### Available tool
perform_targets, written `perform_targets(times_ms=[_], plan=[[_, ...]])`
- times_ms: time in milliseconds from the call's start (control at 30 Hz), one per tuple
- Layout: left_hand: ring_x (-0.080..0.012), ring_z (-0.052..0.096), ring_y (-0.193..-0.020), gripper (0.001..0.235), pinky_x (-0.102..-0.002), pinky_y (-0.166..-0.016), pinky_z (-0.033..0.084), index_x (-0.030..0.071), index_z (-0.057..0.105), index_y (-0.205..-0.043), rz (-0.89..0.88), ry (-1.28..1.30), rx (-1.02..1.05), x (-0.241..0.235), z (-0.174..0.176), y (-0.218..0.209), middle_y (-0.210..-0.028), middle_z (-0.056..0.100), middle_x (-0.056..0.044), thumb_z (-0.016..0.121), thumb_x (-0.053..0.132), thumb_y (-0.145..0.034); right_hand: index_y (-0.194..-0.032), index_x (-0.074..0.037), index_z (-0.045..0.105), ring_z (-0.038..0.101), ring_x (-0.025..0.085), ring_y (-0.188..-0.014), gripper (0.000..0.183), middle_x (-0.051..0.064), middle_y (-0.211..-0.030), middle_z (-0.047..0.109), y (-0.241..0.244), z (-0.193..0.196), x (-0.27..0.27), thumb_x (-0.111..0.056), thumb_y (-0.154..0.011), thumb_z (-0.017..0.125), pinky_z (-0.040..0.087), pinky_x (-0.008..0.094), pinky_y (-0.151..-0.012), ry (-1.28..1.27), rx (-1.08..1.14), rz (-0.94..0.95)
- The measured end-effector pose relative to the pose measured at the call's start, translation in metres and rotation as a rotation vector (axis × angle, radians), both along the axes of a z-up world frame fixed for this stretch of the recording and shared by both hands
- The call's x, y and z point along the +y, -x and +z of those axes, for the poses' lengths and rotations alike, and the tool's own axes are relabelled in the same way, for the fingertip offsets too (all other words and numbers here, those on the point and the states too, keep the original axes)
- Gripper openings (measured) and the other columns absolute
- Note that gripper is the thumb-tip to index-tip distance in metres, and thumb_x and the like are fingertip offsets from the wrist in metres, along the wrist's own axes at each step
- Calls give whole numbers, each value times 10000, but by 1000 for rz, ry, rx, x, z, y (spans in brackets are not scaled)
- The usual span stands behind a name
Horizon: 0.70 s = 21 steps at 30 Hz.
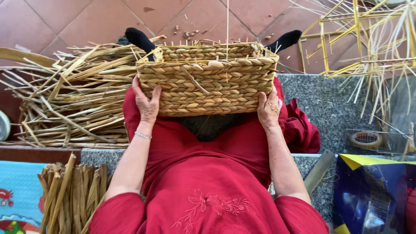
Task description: The person weaves a rectangular basket using dried palm leaves, interlacing strands by hand and trimming excess material with shears. The basket is rotated and adjusted throughout the process to complete the weave and finish the edges.
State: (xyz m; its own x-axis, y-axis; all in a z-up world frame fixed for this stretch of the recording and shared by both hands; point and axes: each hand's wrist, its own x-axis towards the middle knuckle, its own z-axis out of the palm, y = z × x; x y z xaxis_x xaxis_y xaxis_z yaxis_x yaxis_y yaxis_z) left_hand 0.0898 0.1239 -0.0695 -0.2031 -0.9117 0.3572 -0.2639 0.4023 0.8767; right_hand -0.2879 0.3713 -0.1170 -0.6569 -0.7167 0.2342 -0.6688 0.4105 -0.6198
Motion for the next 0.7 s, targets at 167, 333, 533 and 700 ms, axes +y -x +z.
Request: perform_targets(times_ms=[167, 333, 533, 700], plan=[[-256, 490, -1360, 679, -381, -1184, 393, 17, 365, -1528, -78, -266, 355, -5, 28, 4, -1477, 498, -141, 726, 118, -962, -1546, -75, 411, 607, 370, -1112, 576, 166, -1239, 668, 10, 4, -4, -451, -1112, 454, 376, 482, -1005, -34, 14, 0], [-314, 509, -1353, 428, -431, -1205, 398, 11, 526, -1387, 167, 386, -186, -8, 86, 25, -1409, 545, -152, 670, -6, -985, -1544, -46, 399, 613, 363, -1120, 575, 165, -1269, 662, 7, 5, -2, -427, -1123, 490, 375, 490, -995, 13, 36, 53], [-262, 587, -1172, 279, -440, -1003, 437, 65, 682, -1170, -268, 475, -286, -9, 124, 142, -1187, 683, -93, 771, 156, -922, -1519, -66, 434, 621, 376, -1069, 530, 160, -1262, 675, 7, 4, 0, -415, -1125, 499, 411, 488, -951, -5, 90, 25], [-262, 627, -973, 305, -453, -867, 439, 75, 739, -1031, -450, 112, -519, -18, 118, 209, -954, 721, -76, 787, 327, -866, -1520, -54, 434, 628, 361, -1021, 553, 158, -1121, 683, 3, 0, 3, -416, -1108, 508, 408, 503, -981, -33, 84, 11]])
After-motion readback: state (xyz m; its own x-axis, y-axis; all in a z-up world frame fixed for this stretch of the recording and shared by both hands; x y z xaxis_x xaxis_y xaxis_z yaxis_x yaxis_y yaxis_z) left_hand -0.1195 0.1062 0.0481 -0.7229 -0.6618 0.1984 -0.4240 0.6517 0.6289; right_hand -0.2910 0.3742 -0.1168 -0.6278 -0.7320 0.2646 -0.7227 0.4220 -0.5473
